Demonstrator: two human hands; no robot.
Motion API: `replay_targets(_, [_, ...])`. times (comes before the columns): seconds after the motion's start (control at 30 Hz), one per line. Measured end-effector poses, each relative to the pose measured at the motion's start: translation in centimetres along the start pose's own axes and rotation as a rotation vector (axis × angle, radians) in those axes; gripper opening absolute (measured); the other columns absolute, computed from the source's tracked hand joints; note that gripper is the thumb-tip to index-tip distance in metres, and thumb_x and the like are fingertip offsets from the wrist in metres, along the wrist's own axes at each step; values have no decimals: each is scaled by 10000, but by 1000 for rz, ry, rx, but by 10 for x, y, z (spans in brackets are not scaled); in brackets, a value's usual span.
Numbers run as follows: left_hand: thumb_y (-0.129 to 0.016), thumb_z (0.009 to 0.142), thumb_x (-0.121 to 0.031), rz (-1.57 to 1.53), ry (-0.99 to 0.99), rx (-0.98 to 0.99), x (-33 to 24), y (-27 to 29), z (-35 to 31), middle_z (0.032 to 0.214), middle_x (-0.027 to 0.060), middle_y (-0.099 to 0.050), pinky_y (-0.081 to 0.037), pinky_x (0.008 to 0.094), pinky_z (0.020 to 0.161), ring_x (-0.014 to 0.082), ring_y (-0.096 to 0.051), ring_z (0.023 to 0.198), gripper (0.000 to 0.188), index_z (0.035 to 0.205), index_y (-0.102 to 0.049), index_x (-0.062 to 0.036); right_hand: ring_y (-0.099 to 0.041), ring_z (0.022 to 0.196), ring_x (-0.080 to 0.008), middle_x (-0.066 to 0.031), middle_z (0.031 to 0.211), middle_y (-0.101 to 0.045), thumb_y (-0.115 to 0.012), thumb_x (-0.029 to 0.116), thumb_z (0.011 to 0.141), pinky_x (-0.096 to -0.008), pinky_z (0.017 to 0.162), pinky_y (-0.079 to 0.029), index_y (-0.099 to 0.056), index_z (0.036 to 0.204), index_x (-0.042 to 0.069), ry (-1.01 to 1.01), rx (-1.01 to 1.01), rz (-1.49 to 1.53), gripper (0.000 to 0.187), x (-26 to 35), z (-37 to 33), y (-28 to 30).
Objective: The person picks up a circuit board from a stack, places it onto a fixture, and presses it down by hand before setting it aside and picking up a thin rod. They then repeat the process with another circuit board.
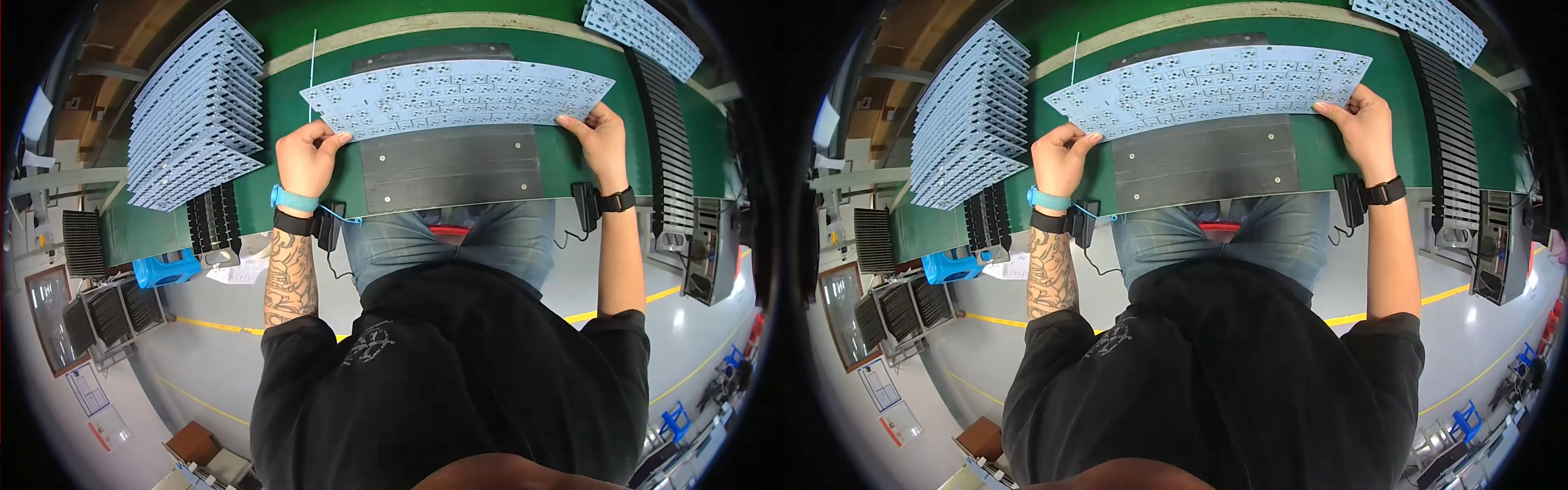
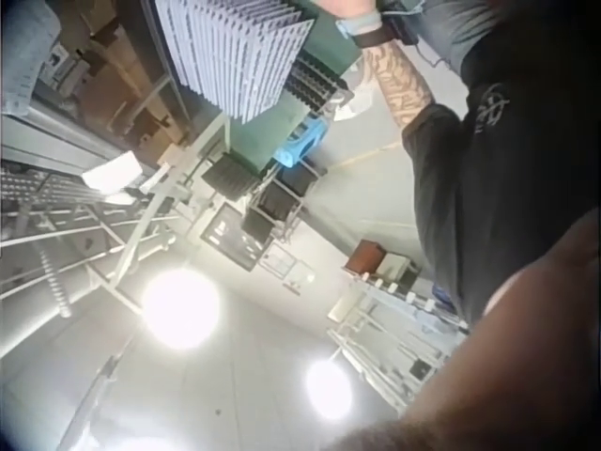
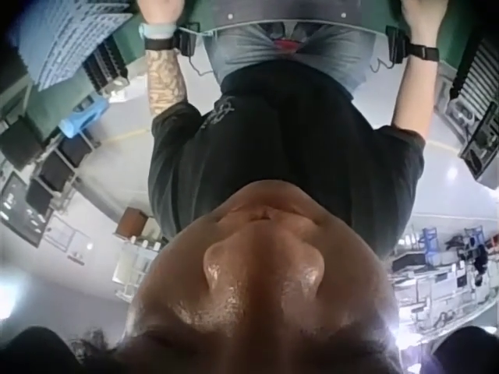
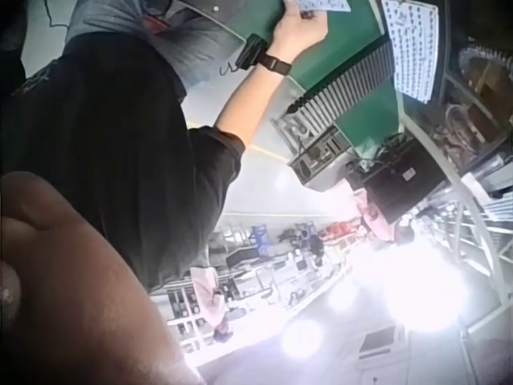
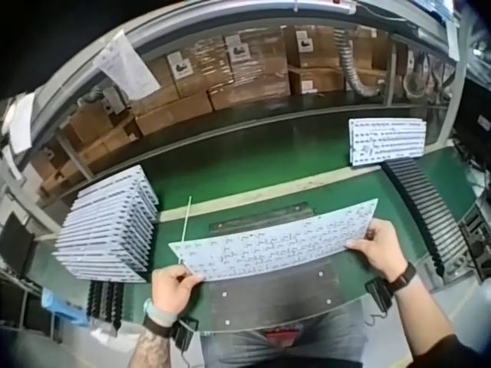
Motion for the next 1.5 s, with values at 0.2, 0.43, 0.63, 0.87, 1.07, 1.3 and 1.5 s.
replay_targets(0.2, [-846, 790, -129, 53, 81, 32, 1, 5, -5, 724, 101, -709, -501, 272, 625, 123, -636, 642, 206, 873, -721, 12, -685, 909, -123, -75, 1024, -752, -770, -4, 853, -271, 862, -541, -691, 1105, -44, -20, 11, -38, 268, 2, 5, -2])
replay_targets(0.43, [-860, 753, -182, 94, -104, -275, -43, 55, -17, 1064, 165, -709, -534, 368, 764, 260, -680, 872, 497, 1185, -655, -44, -657, 1052, -169, -115, 1179, -699, -831, 92, 817, -311, 904, -534, -634, 1243, -27, 88, -159, -427, 484, 49, -12, 14])
replay_targets(0.63, [-898, 670, -214, 397, -567, -358, -142, 58, -4, 1185, 144, -651, -488, 434, 909, 332, -620, 1090, 730, 1319, -588, -87, -599, 1175, -291, -134, 1293, -625, -877, 173, 742, -395, 1005, -475, -561, 1369, 55, 751, -425, -723, 712, 172, -45, -31])
replay_targets(0.87, [-876, 596, -193, 633, -606, -185, -169, 3, 9, 1135, 172, -573, -408, 506, 934, 352, -543, 1151, 799, 1319, -554, -83, -561, 1138, -306, -110, 1174, -600, -896, 239, 610, -462, 1010, -410, -548, 1355, 97, 886, -125, -968, 834, 185, -35, -136])
replay_targets(1.07, [-924, 583, -291, 652, -511, -87, -149, -20, 21, 1041, 83, -604, -448, 459, 897, 317, -587, 1043, 944, 1420, -508, -157, -532, 1101, -374, -176, 1095, -567, -864, 188, 614, -476, 983, -395, -559, 1227, 21, 1366, -383, -468, 705, 177, -38, -130])
replay_targets(1.3, [-902, 580, -248, 563, -479, 62, -156, -11, 35, 1129, 158, -579, -416, 508, 897, 341, -556, 1134, 835, 1310, -541, -64, -510, 1138, -368, -170, 1119, -552, -906, 244, 543, -478, 1008, -376, -538, 1270, 23, 830, 14, -930, 845, 184, -16, -142])
replay_targets(1.5, [-912, 599, -282, 193, -819, -85, -133, -12, 39, 1127, 162, -588, -432, 505, 910, 347, -569, 1131, 798, 1271, -540, -62, -531, 1129, -376, -182, 1093, -576, -919, 282, 549, -479, 997, -389, -550, 1236, 32, 812, 142, -854, 819, 168, 7, -144])
Point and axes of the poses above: each hand's wrist, its own z-axis towards the middle knuckle, its own y-axis out of the back of the hand, x = y × z, the point moved 7 cm from there along z, towards the middle knuckle
